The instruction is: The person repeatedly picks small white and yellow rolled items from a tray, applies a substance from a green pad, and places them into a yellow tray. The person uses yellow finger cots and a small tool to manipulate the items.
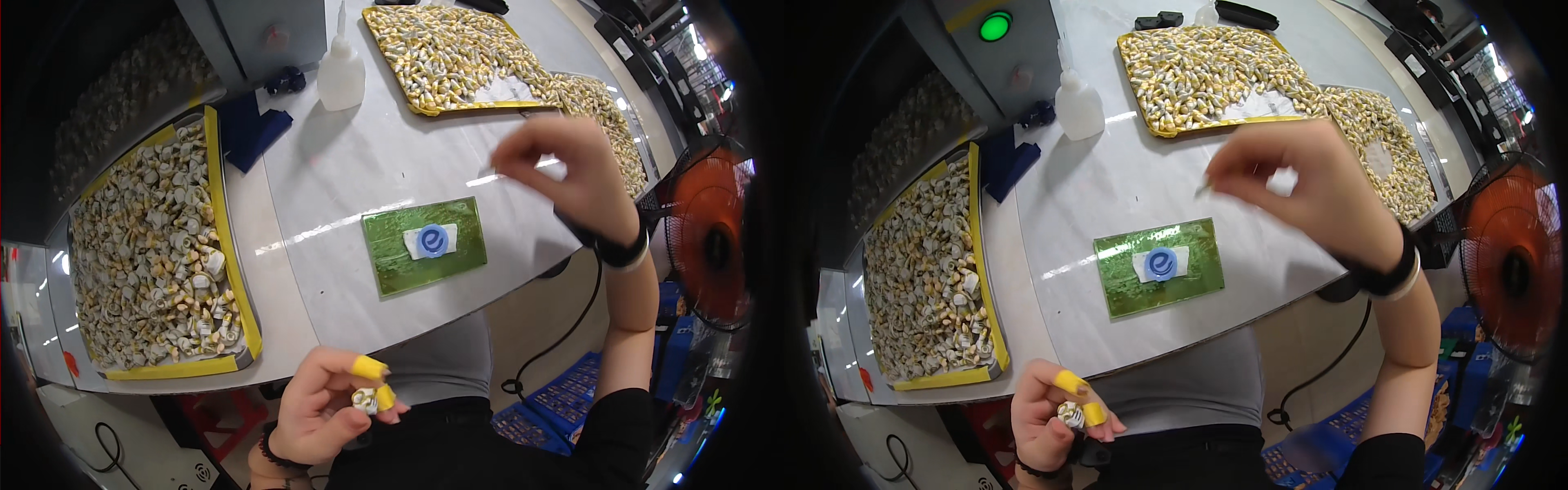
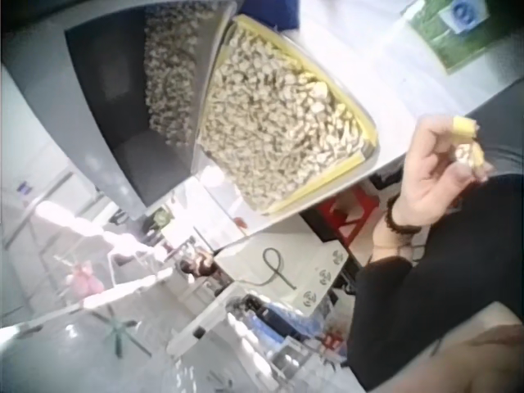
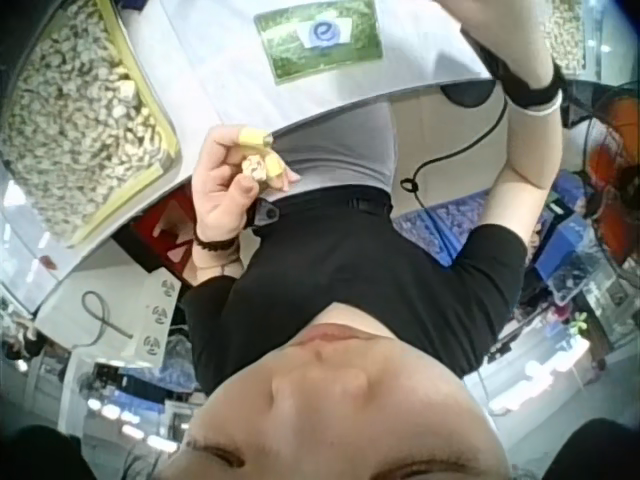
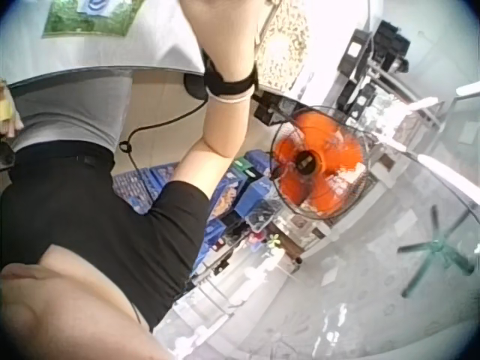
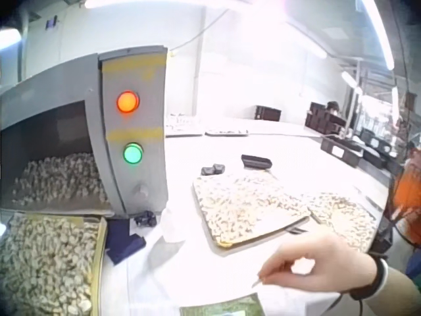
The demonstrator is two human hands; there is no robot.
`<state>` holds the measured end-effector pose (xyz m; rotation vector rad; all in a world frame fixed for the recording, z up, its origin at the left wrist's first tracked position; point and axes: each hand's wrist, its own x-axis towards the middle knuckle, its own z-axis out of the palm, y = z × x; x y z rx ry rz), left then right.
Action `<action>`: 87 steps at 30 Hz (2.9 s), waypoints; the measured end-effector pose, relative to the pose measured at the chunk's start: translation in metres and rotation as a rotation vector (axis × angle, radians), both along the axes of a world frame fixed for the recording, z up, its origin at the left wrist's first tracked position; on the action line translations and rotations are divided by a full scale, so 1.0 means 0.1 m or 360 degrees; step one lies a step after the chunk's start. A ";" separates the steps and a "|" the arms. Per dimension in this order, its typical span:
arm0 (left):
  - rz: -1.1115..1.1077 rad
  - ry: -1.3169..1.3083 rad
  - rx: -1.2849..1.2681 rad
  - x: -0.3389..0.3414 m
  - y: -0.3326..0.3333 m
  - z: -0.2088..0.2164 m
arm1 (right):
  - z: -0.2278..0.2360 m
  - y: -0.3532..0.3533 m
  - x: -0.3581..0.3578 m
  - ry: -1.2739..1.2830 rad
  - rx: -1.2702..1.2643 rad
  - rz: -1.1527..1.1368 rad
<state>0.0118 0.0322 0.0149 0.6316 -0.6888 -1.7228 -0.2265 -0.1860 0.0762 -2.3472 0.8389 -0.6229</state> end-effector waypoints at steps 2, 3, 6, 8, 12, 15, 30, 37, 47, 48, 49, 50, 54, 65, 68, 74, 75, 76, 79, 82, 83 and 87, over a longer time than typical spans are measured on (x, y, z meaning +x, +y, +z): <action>0.0000 0.0019 -0.0008 -0.04 -0.02 -0.03 | 0.02 0.23 0.09 0.0124 -0.0113 0.0203; -0.0008 0.0017 0.0040 -0.05 -0.02 -0.03 | 0.01 0.31 0.13 0.0164 -0.0145 0.0288; -0.0031 0.0030 0.0138 -0.06 -0.05 -0.02 | -0.13 0.42 0.22 0.0249 -0.0663 0.0431; -0.0027 0.0056 0.0151 -0.08 -0.08 -0.04 | -0.14 0.44 0.25 0.0405 -0.0780 0.0461; 0.0055 0.0111 0.0171 -0.11 -0.12 -0.04 | -0.18 0.44 0.29 0.0521 -0.0847 0.0499; 0.0041 0.0143 0.0251 -0.10 -0.14 -0.02 | -0.20 0.45 0.32 0.0512 -0.0859 0.0488; -0.0326 0.0587 0.0387 -0.12 -0.24 -0.08 | -0.06 0.82 0.48 -0.0485 -0.0696 0.0557; -0.0468 0.0670 0.0496 -0.14 -0.32 -0.02 | -0.06 0.82 0.48 -0.0453 -0.0744 0.0657; -0.0146 0.0314 0.0253 -0.19 -0.30 0.10 | -0.03 0.86 0.39 -0.0450 -0.0559 0.0649; -0.0019 0.0180 0.0125 -0.22 -0.28 0.10 | -0.02 0.86 0.40 -0.0449 -0.0494 0.0635; 0.0108 0.0044 -0.0001 -0.24 -0.27 0.10 | 0.00 0.86 0.40 -0.0449 -0.0429 0.0619; 0.0221 -0.0085 -0.0134 -0.26 -0.26 0.10 | 0.04 0.89 0.39 -0.0419 -0.0374 0.0575; 0.0323 -0.0315 -0.0315 -0.24 -0.26 0.05 | 0.08 0.95 0.38 -0.0363 -0.0456 0.0542; 0.0385 -0.0485 -0.0323 -0.30 -0.26 0.06 | 0.13 0.91 0.23 -0.0228 -0.0652 0.0597; 0.0328 -0.0600 -0.0278 -0.19 -0.21 -0.11 | 0.19 0.83 0.11 -0.0204 -0.0836 0.0197; 0.0632 -0.0415 0.0001 -0.27 -0.25 -0.05 | 0.46 -0.07 -0.89 0.0403 -0.1133 -0.1002; 0.0596 -0.0450 -0.0007 -0.25 -0.26 -0.05 | 0.41 -0.28 -1.14 0.0570 -0.0844 -0.1067; 0.0550 -0.0474 -0.0020 -0.24 -0.26 -0.06 | 0.33 -0.48 -1.45 0.0779 -0.0619 -0.1048; 0.0466 -0.0494 -0.0003 -0.22 -0.27 -0.06 | -0.06 -0.87 -2.09 0.1084 -0.0256 -0.1168; 0.0439 -0.0492 0.0032 -0.19 -0.28 -0.05 | -0.29 -1.04 -2.25 0.0964 -0.0157 -0.1246; 0.0436 -0.0496 0.0043 -0.18 -0.28 -0.05 | -0.32 -1.06 -2.22 0.0941 -0.0137 -0.1274; 0.0456 -0.0464 0.0061 -0.18 -0.27 -0.05 | -0.35 -1.11 -2.13 0.1124 -0.0329 -0.1178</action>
